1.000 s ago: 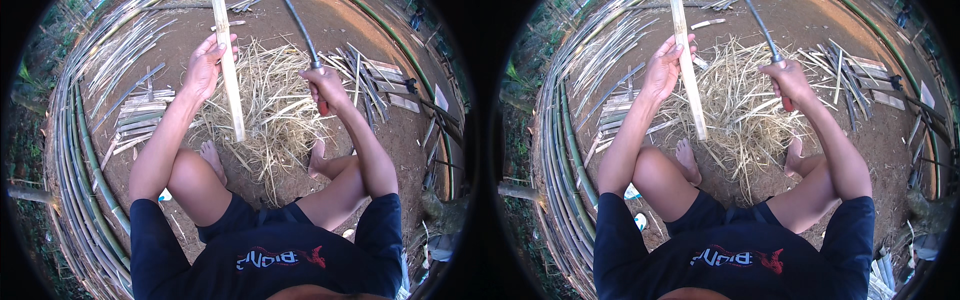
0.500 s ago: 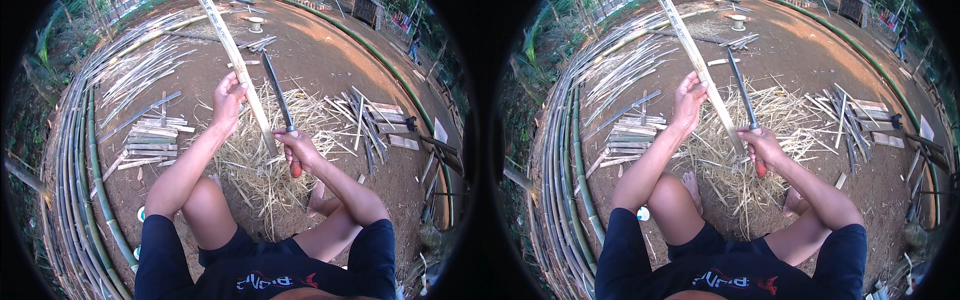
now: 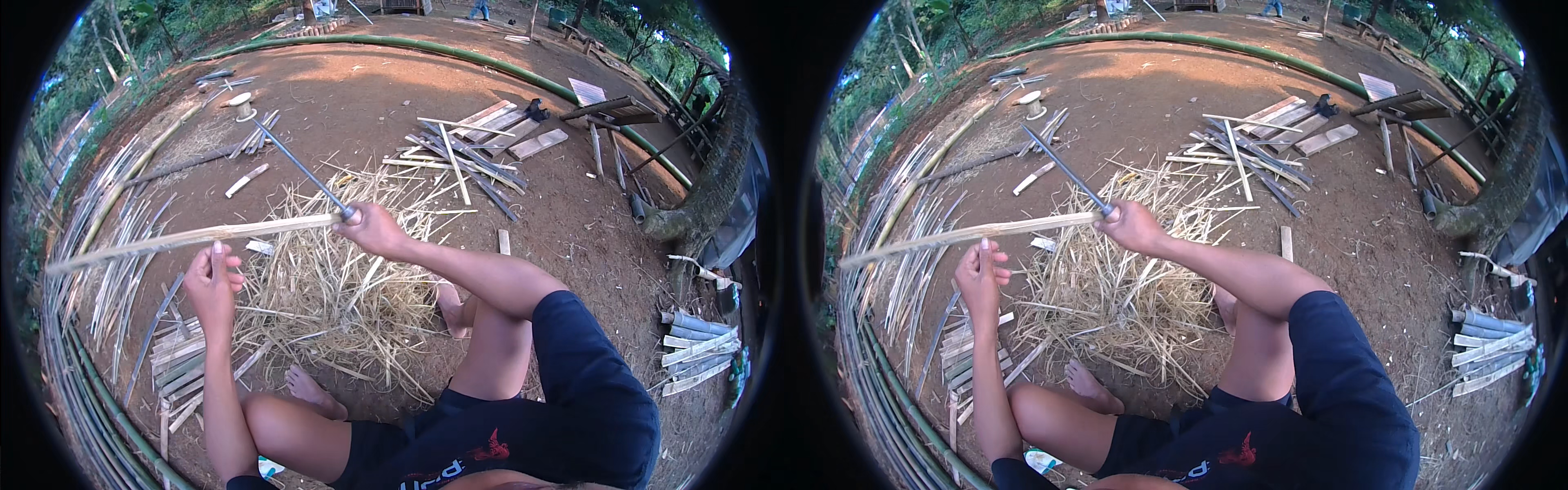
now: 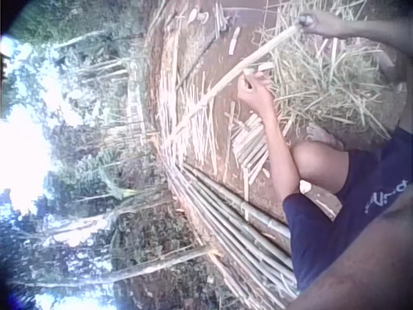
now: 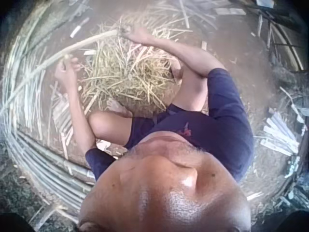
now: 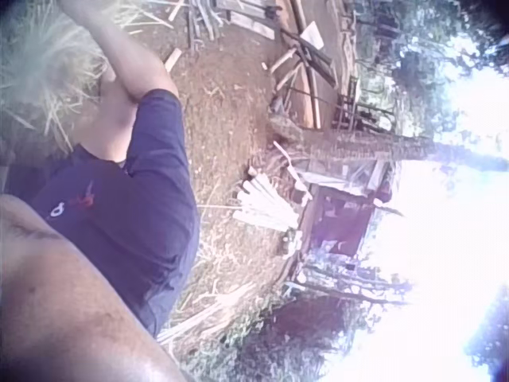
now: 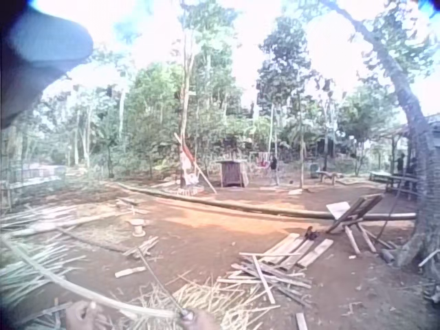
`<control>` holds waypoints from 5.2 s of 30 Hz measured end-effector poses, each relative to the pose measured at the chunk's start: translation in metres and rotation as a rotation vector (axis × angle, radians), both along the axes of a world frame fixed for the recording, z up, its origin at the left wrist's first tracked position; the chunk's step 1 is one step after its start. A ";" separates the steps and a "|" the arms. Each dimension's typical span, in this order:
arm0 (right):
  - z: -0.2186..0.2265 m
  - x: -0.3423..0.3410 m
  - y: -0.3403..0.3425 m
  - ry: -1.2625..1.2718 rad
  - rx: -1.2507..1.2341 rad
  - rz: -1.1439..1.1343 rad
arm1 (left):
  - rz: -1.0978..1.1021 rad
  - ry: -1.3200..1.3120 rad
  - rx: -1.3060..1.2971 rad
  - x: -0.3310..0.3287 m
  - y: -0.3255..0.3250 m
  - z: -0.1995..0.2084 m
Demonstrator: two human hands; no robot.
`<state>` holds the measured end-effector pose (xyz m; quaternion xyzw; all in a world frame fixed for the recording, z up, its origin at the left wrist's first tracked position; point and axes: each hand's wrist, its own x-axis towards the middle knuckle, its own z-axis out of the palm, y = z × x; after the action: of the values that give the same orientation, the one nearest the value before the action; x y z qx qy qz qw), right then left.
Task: The person sits on the ground and uses a machete to split long bamboo poles into thin strips. They hold the bamboo with one hand and strike it repeatedly with the machete to create uniform strips, which accumulate in a pile on the ground.
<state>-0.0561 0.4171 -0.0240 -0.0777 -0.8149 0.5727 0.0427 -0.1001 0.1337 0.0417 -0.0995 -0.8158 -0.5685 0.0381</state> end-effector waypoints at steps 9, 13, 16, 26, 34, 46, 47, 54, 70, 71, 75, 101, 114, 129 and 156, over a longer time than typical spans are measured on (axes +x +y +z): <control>0.008 0.004 0.065 0.384 0.925 -0.090 | -0.116 0.432 -0.569 0.009 -0.009 -0.027; 0.011 0.012 0.058 0.393 1.137 0.073 | -0.349 0.160 -0.762 -0.012 -0.015 -0.072; 0.017 0.013 0.050 0.384 1.116 0.126 | -0.557 0.050 -0.634 -0.025 -0.027 -0.125; 0.020 0.008 0.073 0.219 0.736 -0.098 | -0.408 0.316 -0.694 -0.007 0.008 -0.100; 0.017 0.021 0.029 0.119 0.854 0.027 | -0.046 0.248 -0.735 -0.022 0.016 -0.090; 0.003 -0.004 0.058 0.008 0.944 0.066 | 0.039 0.108 -0.687 -0.026 0.019 -0.066; 0.010 0.000 0.051 0.041 1.075 0.157 | 0.043 0.110 -0.695 -0.025 0.016 -0.067; 0.011 -0.016 0.077 -0.013 0.778 -0.115 | 0.009 0.153 -0.729 -0.013 0.024 -0.063; 0.009 -0.029 0.090 0.091 0.938 -0.168 | -0.096 0.059 -0.630 -0.003 0.012 -0.060; 0.006 -0.030 0.092 0.081 0.939 -0.214 | -0.114 0.027 -0.618 -0.006 0.013 -0.060; 0.002 -0.013 0.055 0.128 0.872 -0.108 | -0.162 -0.035 -0.459 -0.025 -0.001 -0.071; 0.008 -0.035 0.124 -0.004 0.801 -0.283 | -0.171 0.099 -0.649 0.002 0.002 -0.057; 0.010 -0.006 0.036 0.205 0.972 0.056 | -0.235 -0.262 -0.175 -0.006 0.003 -0.028; 0.007 -0.024 0.071 0.167 0.808 -0.105 | -0.232 -0.224 -0.262 -0.008 -0.008 -0.043; 0.005 -0.014 0.034 0.071 0.826 -0.018 | -0.209 -0.225 0.029 -0.011 -0.027 -0.005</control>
<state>-0.0705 0.4511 -0.0190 -0.0411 -0.9735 0.1997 0.1034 -0.1107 0.1065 0.0370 -0.1189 -0.7917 -0.5888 -0.1114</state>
